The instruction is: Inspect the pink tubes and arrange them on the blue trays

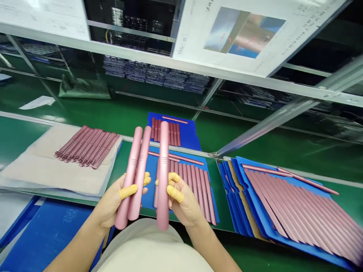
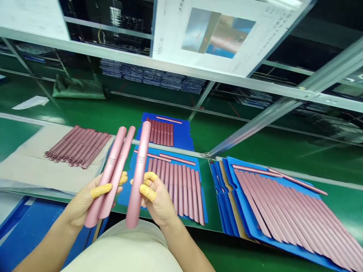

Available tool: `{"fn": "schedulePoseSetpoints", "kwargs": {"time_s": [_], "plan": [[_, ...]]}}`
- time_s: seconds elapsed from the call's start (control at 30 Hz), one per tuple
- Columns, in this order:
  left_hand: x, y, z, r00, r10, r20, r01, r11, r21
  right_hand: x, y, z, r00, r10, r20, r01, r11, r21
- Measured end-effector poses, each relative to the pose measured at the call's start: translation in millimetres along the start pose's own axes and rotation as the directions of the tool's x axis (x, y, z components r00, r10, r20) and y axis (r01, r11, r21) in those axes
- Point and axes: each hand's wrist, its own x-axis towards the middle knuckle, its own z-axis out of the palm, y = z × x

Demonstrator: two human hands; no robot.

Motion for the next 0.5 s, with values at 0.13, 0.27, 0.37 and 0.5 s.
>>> {"fn": "schedulePoseSetpoints", "kwargs": {"time_s": [0.13,0.27,0.37,0.5], "plan": [[5.9,6.5,-16.4,0.996,0.092,-0.019,-0.093,0.995,-0.03,5.6,5.2,-13.7,0.995,0.0,-0.104,-0.001,1.0,-0.018],[8.7,15.8,-31.6,0.984,0.179,0.007,-0.179,0.984,-0.012,8.0,11.7,-33.6,0.968,-0.029,-0.248,0.009,0.997,-0.081],[18.3,21.6,-60.1,0.973,0.227,0.027,-0.229,0.967,0.11,5.0,16.3,-51.8,0.943,-0.041,-0.332,-0.025,0.981,-0.194],[54.0,42.2,-149.3,0.878,0.466,-0.107,-0.229,0.607,0.761,5.3,22.5,-73.4,0.877,-0.091,-0.471,-0.139,0.891,-0.431]]}}
